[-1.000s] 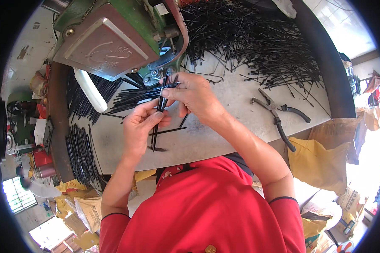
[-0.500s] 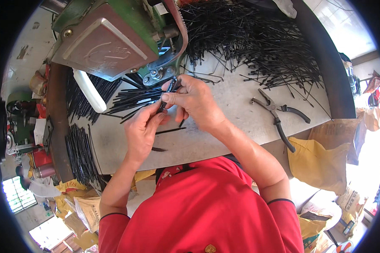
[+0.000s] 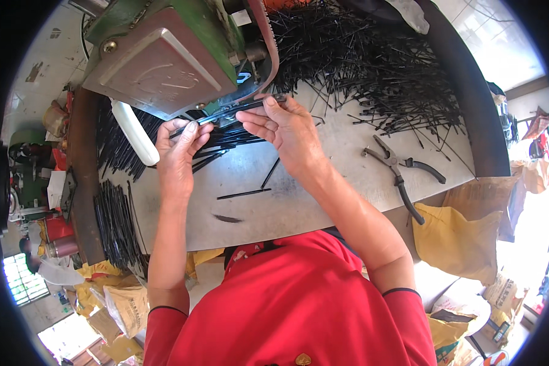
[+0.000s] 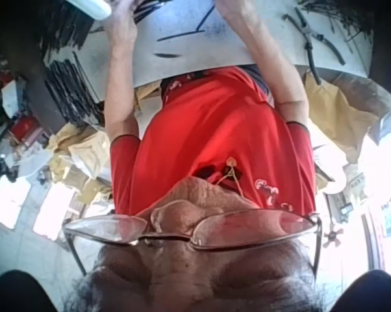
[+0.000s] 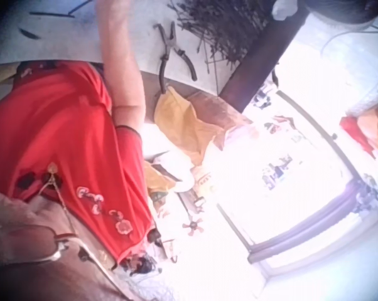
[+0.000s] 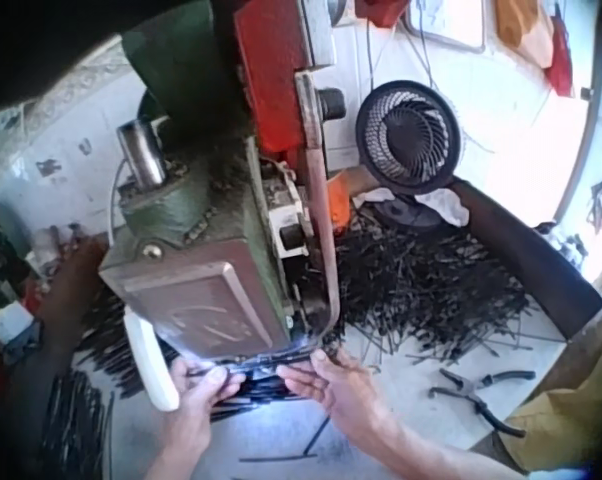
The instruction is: The person repeatedly picks up thin black metal rods and inserts them into a manual bending machine. They operate the machine's lever to bend the rods into a U-shape and then remove the finished pieces, placing them on the workbench.
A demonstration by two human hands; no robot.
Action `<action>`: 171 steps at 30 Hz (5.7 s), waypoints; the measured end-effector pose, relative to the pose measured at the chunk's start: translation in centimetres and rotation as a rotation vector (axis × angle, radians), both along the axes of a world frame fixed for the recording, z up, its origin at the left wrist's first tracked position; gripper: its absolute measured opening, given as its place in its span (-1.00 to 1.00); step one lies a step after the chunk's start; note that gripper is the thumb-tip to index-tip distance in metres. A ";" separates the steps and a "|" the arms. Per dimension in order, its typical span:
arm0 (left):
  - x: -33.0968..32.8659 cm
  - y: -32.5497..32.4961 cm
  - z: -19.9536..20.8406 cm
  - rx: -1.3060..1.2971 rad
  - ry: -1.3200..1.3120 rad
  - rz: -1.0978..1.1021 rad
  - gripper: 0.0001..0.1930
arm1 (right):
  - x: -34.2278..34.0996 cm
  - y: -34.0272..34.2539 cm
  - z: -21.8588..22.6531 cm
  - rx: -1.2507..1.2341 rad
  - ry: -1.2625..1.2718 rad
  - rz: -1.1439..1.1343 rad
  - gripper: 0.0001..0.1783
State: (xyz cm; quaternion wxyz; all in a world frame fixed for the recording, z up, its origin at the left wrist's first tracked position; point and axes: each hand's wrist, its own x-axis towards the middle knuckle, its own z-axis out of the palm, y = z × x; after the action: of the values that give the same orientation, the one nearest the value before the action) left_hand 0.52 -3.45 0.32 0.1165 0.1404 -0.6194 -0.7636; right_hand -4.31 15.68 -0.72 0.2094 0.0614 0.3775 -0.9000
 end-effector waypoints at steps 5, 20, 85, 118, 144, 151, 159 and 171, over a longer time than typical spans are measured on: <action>-0.4 0.8 -0.3 0.002 0.072 -0.011 -0.85 | 0.5 -0.4 -0.5 -0.075 0.024 -0.095 -0.76; -0.3 1.4 -0.3 0.124 0.028 0.048 -0.92 | 0.6 -1.0 -1.1 -0.097 0.041 -0.153 -0.80; -0.9 0.6 -0.5 0.231 -0.103 0.001 -0.90 | 1.2 -0.4 0.3 0.119 0.087 -0.122 -0.69; 0.4 0.0 0.3 0.368 -0.109 0.136 -0.77 | 1.2 15.6 1.0 2.120 1.023 0.061 -0.82; -0.7 3.7 0.3 0.108 -0.142 -0.048 -0.82 | 1.0 -1.7 2.1 0.807 0.384 0.148 -0.76; -0.7 3.6 0.2 0.150 -0.163 -0.064 -0.81 | 0.7 -2.3 1.4 0.680 0.353 0.109 -0.76; -0.6 3.7 0.5 0.153 -0.188 -0.063 -0.80 | 0.6 -2.4 1.0 0.603 0.317 0.100 -0.78; -0.7 3.8 0.5 0.166 -0.174 -0.059 -0.79 | 0.5 -2.5 0.8 0.418 0.261 0.123 -0.77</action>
State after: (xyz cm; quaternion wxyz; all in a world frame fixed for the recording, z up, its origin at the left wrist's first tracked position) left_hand -0.15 0.33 0.83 0.0278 0.1971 -0.5656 -0.8003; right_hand -3.83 13.20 0.13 0.1962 -0.0363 0.5824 -0.7881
